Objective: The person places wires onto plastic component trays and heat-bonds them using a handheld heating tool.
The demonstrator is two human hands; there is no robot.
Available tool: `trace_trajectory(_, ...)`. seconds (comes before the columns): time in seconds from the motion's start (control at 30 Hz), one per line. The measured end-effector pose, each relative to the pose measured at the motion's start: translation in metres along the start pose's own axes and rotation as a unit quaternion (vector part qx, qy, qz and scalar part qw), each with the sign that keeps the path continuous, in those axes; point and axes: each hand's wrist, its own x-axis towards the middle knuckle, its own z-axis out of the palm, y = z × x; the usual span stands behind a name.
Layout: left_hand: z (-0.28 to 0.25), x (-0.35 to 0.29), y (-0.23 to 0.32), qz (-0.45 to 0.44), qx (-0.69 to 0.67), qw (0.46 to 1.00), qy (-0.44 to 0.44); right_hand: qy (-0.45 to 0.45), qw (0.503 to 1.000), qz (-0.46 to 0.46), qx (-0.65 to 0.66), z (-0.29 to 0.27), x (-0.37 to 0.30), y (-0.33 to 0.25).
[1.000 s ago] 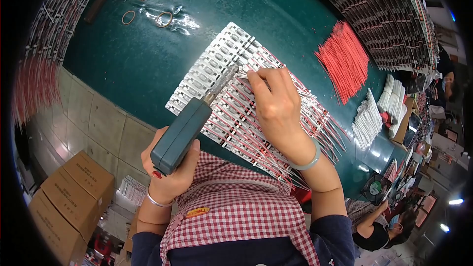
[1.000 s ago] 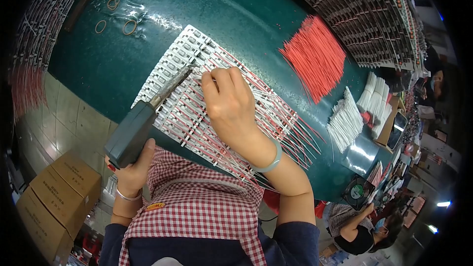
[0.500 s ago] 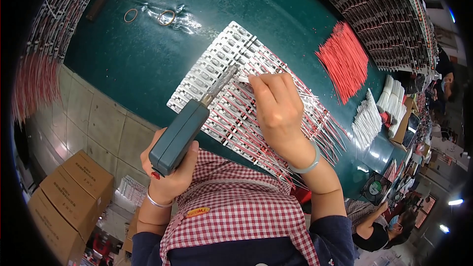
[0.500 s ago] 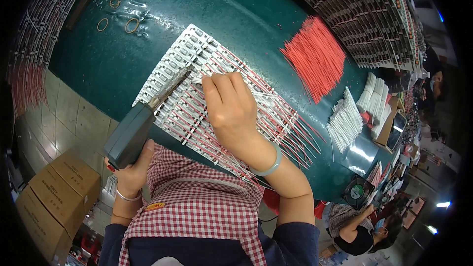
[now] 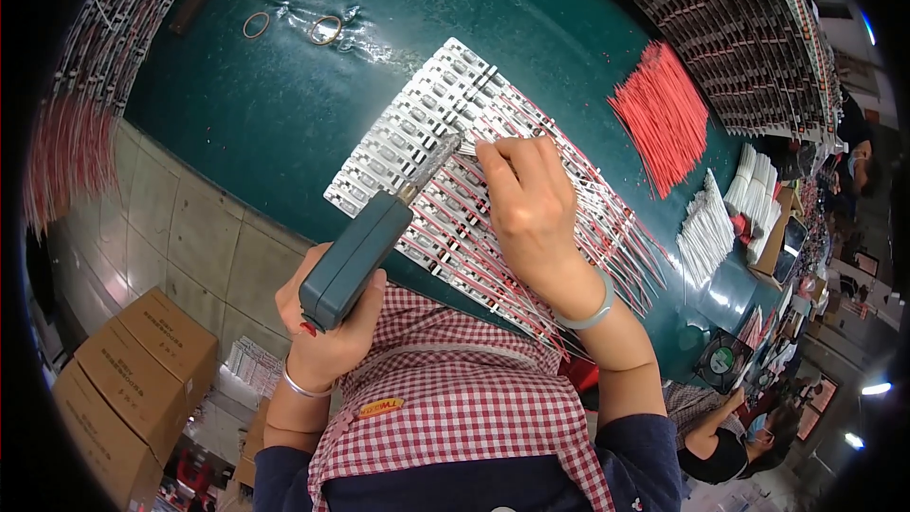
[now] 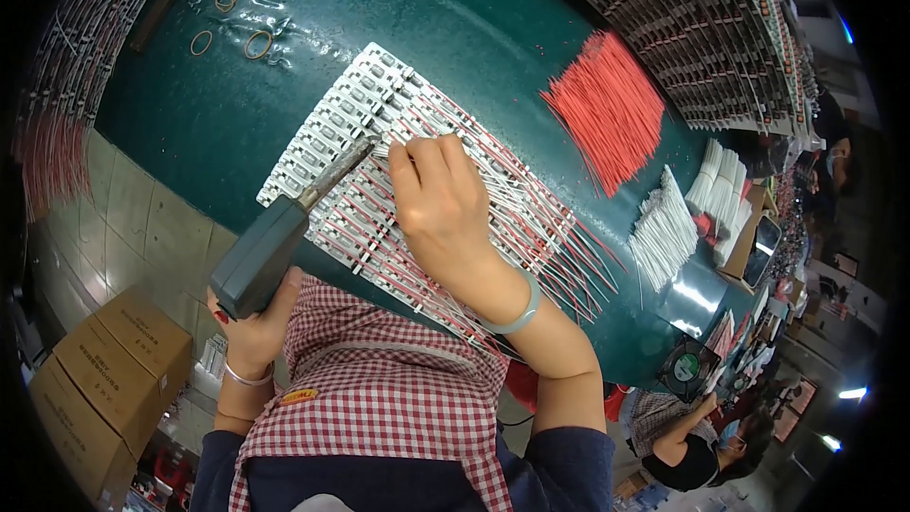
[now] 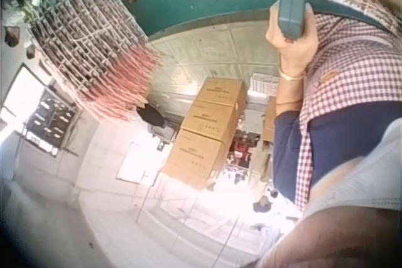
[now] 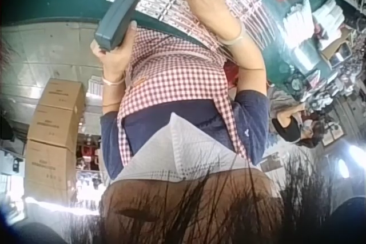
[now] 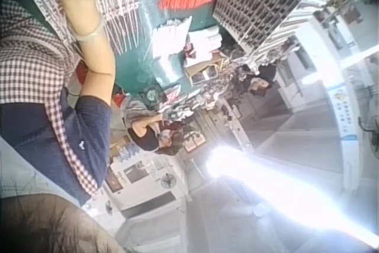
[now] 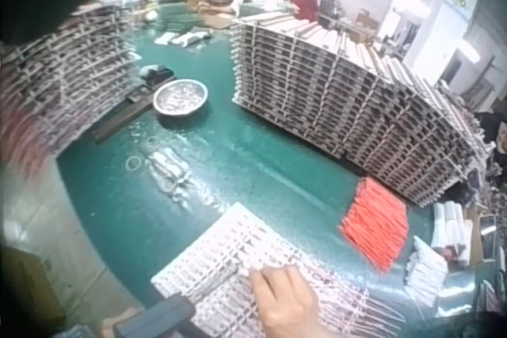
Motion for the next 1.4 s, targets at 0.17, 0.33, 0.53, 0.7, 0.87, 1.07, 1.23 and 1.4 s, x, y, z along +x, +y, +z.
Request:
trace_trajectory(0.17, 0.0, 0.0, 0.001, -0.007, 0.016, 1.0, -0.005, -0.008, 1.0, -0.001, -0.007, 0.0, 0.001, -0.001)
trace_trajectory(0.33, 0.0, -0.002, -0.001, -0.024, 0.011, 1.0, -0.008, 0.008, 0.999, -0.031, -0.013, 0.005, -0.001, 0.003)
trace_trajectory(0.53, 0.0, -0.011, -0.006, -0.021, -0.015, 0.999, 0.041, 0.005, 1.0, -0.025, -0.016, 0.003, -0.001, 0.001)
trace_trajectory(0.7, -0.002, -0.013, -0.008, -0.02, -0.01, 0.999, 0.035, 0.003, 1.0, -0.003, -0.001, 0.001, -0.002, -0.002)
trace_trajectory(0.87, -0.002, -0.011, -0.008, 0.009, -0.007, 0.999, 0.034, 0.012, 1.0, -0.002, 0.014, -0.001, -0.006, -0.008)
trace_trajectory(1.07, -0.002, -0.013, -0.011, 0.028, 0.001, 0.999, 0.029, 0.004, 1.0, 0.004, 0.008, 0.0, -0.009, -0.01)
trace_trajectory(1.23, -0.003, -0.014, -0.009, 0.022, -0.005, 1.0, 0.018, 0.005, 1.0, -0.028, 0.004, 0.005, -0.011, -0.008)
trace_trajectory(1.4, -0.005, -0.012, -0.011, 0.019, 0.0, 1.0, 0.019, -0.001, 0.999, -0.033, 0.01, 0.008, -0.007, -0.01)
